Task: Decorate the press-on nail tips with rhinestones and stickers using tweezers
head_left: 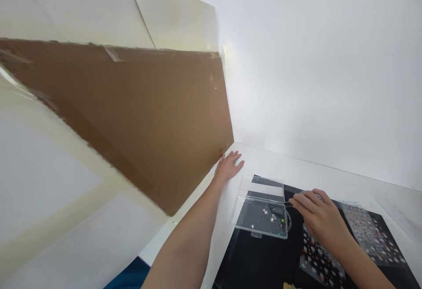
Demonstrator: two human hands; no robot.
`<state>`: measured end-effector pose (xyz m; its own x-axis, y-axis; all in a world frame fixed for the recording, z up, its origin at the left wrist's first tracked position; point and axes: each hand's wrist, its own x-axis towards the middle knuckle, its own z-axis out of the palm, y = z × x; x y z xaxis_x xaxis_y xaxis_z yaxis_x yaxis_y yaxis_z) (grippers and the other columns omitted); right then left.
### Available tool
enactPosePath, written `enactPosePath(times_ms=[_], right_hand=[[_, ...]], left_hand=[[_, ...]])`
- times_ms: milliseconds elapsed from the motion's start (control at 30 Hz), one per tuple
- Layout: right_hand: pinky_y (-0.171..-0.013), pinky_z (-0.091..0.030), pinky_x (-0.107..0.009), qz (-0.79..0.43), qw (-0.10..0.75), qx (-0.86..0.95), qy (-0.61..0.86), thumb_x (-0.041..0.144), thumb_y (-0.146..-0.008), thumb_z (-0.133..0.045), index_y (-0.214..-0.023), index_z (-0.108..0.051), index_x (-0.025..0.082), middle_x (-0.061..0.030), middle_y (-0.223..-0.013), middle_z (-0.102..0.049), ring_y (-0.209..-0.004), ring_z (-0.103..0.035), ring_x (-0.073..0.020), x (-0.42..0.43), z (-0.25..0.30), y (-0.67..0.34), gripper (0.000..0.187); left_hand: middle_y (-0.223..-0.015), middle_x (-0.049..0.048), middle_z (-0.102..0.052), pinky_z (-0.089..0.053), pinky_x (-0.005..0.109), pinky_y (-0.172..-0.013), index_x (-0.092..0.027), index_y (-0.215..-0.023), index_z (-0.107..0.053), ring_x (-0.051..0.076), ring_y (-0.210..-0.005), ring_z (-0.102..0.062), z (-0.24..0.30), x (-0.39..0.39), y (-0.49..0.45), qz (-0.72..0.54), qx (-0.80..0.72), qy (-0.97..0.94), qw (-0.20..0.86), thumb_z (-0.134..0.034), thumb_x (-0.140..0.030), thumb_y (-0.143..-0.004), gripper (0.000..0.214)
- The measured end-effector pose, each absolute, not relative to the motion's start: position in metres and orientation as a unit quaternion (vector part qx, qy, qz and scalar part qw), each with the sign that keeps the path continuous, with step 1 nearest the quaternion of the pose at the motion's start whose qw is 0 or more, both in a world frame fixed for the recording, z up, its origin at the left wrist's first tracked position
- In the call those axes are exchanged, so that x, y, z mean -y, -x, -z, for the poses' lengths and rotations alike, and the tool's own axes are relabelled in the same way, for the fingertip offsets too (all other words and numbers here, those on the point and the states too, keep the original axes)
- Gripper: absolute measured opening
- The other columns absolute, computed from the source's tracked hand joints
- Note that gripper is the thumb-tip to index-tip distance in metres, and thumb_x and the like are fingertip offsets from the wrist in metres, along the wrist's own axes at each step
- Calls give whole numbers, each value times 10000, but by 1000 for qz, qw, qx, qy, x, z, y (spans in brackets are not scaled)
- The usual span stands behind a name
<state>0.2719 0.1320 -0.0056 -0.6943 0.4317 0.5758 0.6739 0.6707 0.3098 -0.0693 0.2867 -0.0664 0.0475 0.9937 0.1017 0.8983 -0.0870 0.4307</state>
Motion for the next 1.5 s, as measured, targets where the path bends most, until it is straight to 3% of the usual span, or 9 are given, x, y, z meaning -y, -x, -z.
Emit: enactPosePath(times_ms=[667, 1100, 1367, 1500], right_hand=[[-1031, -438, -398, 294, 228, 892, 257, -34, -921, -487, -1211, -695, 191, -31, -1036, -776, -996, -647, -204, -125, -1, -271, 421], [-1047, -437, -368, 288, 234, 897, 241, -47, -928, -500, -1237, -705, 184, -29, -1053, -780, -1034, -648, -190, -125, 2, -273, 437], [-1036, -458, -362, 196, 282, 897, 280, -15, -967, -511, -1381, -672, 286, 10, -1105, -800, -1039, -707, -162, -127, 2, -282, 537], [-911, -534, -377, 66, 325, 868, 368, 188, -1046, -580, -1243, -750, 317, -34, -1088, -790, -959, -735, -191, -130, -1, -285, 291]], left_hand=[[-1721, 120, -446, -191, 582, -1371, -227, -1515, -607, 285, -1636, -353, 69, -290, 68, -196, -673, -701, 134, -546, -529, -1092, 524], [-1732, 114, -429, -199, 550, -1375, -229, -1520, -604, 273, -1635, -358, 70, -290, 68, -195, -675, -701, 125, -537, -521, -1094, 521], [-1730, 108, -432, -200, 551, -1375, -231, -1523, -608, 270, -1636, -357, 72, -290, 68, -194, -676, -700, 122, -518, -546, -1096, 538], [-1729, 107, -434, -195, 552, -1376, -232, -1520, -610, 270, -1633, -361, 73, -290, 67, -198, -678, -698, 120, -532, -531, -1096, 525]])
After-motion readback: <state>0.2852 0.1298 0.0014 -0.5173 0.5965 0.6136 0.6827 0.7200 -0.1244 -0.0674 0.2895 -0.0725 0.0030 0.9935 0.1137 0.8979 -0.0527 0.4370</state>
